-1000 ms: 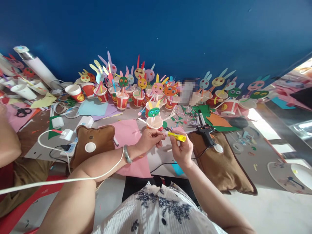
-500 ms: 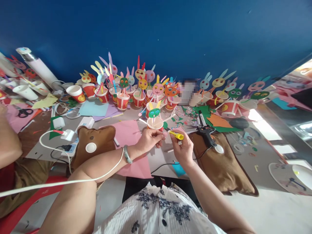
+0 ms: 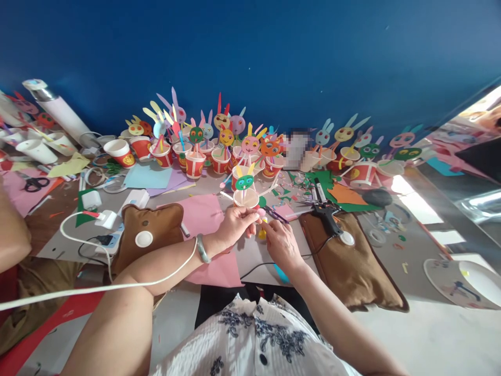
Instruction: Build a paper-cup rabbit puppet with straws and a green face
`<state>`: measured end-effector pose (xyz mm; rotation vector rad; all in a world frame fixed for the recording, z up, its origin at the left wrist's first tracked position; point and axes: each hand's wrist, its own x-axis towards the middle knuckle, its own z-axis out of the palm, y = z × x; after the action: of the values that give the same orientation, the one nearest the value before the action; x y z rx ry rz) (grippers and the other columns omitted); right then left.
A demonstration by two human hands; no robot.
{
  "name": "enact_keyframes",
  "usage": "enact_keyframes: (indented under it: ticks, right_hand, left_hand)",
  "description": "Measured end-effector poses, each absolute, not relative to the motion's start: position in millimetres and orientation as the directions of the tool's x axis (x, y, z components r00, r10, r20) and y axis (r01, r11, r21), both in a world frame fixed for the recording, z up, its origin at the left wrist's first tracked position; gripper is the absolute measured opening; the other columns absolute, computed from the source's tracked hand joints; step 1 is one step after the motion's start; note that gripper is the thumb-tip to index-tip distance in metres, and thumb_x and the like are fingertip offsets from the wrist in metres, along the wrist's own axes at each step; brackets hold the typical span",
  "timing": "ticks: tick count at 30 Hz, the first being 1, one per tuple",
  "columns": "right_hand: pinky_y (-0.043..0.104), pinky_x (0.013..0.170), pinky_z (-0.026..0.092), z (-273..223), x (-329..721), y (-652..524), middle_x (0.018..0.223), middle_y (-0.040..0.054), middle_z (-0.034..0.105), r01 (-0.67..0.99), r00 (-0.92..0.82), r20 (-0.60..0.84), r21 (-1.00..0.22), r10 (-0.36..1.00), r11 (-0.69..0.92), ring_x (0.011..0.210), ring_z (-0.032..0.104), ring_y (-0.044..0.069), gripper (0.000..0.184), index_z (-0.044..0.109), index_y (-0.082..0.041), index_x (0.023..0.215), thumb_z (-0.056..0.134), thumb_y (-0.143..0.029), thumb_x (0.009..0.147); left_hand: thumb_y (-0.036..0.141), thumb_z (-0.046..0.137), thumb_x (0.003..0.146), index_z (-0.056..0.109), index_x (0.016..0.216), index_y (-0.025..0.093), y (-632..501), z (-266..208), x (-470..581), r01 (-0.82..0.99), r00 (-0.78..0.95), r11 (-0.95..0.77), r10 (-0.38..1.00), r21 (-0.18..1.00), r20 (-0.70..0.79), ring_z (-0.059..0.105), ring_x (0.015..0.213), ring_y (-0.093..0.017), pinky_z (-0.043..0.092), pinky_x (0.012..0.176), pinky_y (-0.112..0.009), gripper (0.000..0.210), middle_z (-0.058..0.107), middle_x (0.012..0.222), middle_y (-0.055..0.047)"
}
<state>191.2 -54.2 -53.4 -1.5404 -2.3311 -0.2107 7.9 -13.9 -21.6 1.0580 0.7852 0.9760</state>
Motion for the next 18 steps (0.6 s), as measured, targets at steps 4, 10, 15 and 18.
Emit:
enact_keyframes:
  ticks: [4,10,15,18]
  right_hand:
    - [0.036,0.073,0.048,-39,195,-60,0.086,0.0061,0.067,0.835,-0.239,0.368,-0.394,0.899,0.384,0.072,0.06,0.02,0.031,0.068,-0.02,0.117,0.053,-0.013,0.091]
    - [0.03,0.062,0.049,-17,201,-59,0.077,0.0026,0.069,0.293,0.046,0.127,-0.95,0.991,0.108,0.067,0.059,0.015,0.025,0.073,-0.022,0.097,0.072,-0.045,0.087]
    - [0.025,0.058,0.047,-14,204,-54,0.081,0.001,0.072,-0.019,-0.144,-0.014,-1.0,0.989,-0.017,0.068,0.061,0.012,0.024,0.075,-0.025,0.097,0.08,-0.042,0.081]
    - [0.024,0.057,0.046,-8,204,-52,0.082,0.0015,0.073,-0.038,-0.201,-0.002,-0.999,0.98,-0.01,0.066,0.06,0.012,0.022,0.077,-0.024,0.094,0.082,-0.041,0.08]
  left_hand:
    - [0.042,0.074,0.08,0.07,0.081,0.011,-15,-22,9,-0.32,0.446,0.261,0.89,0.911,-0.098,0.052,0.046,-0.007,0.041,0.048,-0.021,0.031,0.059,0.053,0.002]
    - [0.045,0.083,0.073,0.07,0.084,0.01,-17,-12,6,-0.312,0.681,0.492,0.712,0.813,-0.17,0.052,0.05,-0.004,0.039,0.048,-0.02,0.039,0.064,0.069,-0.001]
    - [0.043,0.085,0.073,0.069,0.087,0.01,-18,-7,2,-0.274,0.791,0.577,0.591,0.77,-0.161,0.055,0.052,-0.005,0.038,0.043,-0.02,0.039,0.065,0.078,-0.002]
    - [0.041,0.084,0.075,0.067,0.089,0.011,-18,-8,1,-0.229,0.829,0.608,0.531,0.76,-0.175,0.056,0.05,-0.006,0.039,0.043,-0.02,0.037,0.064,0.076,-0.001]
